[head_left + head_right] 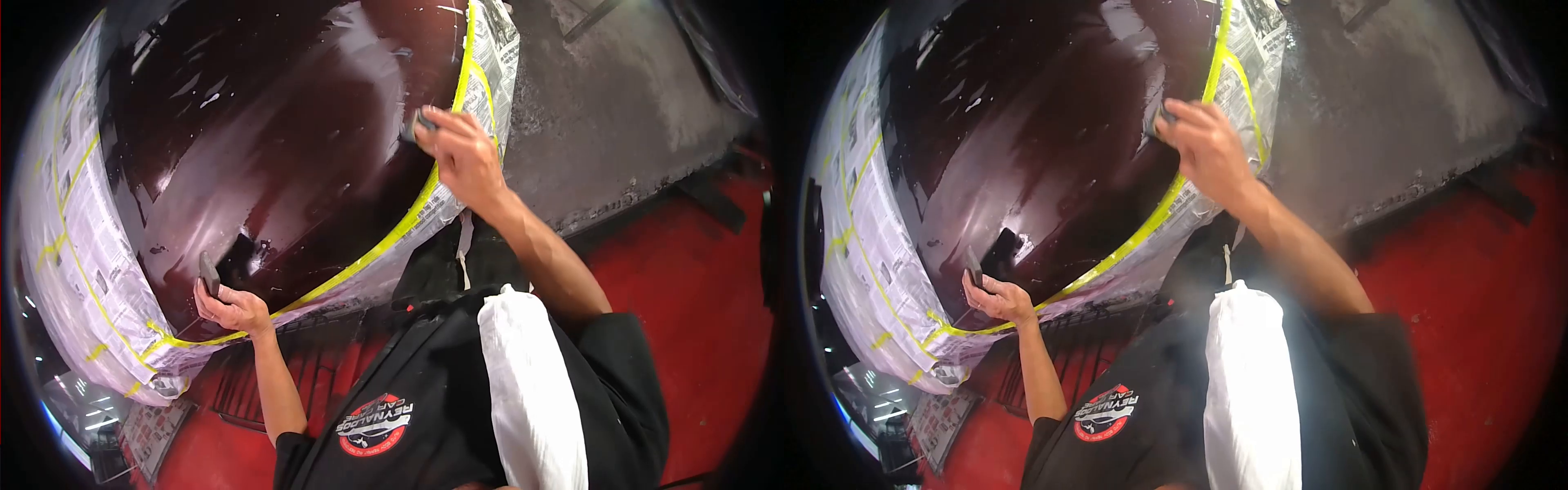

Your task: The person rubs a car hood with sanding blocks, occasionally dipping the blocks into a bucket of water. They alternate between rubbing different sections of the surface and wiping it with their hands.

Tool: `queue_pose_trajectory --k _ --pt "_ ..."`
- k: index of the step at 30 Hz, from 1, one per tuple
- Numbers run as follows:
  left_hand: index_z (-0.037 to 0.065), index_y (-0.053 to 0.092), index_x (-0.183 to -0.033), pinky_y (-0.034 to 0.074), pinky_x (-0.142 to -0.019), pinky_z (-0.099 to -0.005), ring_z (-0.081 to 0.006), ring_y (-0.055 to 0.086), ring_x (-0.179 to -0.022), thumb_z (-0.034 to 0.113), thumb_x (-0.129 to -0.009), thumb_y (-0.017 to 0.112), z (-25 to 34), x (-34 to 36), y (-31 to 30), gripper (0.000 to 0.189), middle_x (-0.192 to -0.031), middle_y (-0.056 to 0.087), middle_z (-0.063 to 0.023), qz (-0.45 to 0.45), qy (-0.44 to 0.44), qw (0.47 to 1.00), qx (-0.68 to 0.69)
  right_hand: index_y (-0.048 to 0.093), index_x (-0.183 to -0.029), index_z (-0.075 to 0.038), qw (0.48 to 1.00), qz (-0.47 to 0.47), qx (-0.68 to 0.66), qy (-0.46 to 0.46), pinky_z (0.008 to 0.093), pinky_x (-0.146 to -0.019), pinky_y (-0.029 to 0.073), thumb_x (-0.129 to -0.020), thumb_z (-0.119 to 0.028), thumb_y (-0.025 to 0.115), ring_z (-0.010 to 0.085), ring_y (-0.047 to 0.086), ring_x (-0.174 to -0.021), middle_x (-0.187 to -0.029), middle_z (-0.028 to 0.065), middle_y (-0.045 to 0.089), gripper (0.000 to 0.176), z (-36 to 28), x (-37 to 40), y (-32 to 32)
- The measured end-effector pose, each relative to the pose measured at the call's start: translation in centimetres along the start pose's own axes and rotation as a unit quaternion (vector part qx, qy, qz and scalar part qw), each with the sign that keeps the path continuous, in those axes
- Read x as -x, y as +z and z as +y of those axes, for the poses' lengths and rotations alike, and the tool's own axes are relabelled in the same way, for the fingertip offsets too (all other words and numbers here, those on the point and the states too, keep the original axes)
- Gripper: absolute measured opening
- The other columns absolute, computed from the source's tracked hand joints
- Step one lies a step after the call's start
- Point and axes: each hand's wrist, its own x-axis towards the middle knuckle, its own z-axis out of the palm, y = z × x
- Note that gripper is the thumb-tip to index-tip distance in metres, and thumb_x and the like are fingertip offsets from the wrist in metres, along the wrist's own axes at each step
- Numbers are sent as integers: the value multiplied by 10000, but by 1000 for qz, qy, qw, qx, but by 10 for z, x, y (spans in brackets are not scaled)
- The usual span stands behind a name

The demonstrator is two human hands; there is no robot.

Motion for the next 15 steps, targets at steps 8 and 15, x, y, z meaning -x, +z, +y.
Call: queue_pose_trajectory --k 8,15 --pt "-21 596 -1254 433 -986 -480 -375 571 -1133 164 -1045 536 0 -2 3 286 -1205 640 -205 9 -15 1000 17 768 -1027 -81 999 24 -10 24 421 -897 531 -806 30 680 345 659 -1046 -1189 131 709 263 7 -1 1" --pt "-24 583 -1268 438 -970 -485 -386 569 -1113 171 -1049 523 -1 -1 4 299 -1214 627 -210 -2 -14 1000 7 766 -945 -122 994 74 30 70 436 -835 545 -785 -52 776 361 659 -960 -1085 134 700 175 -39 16 20"
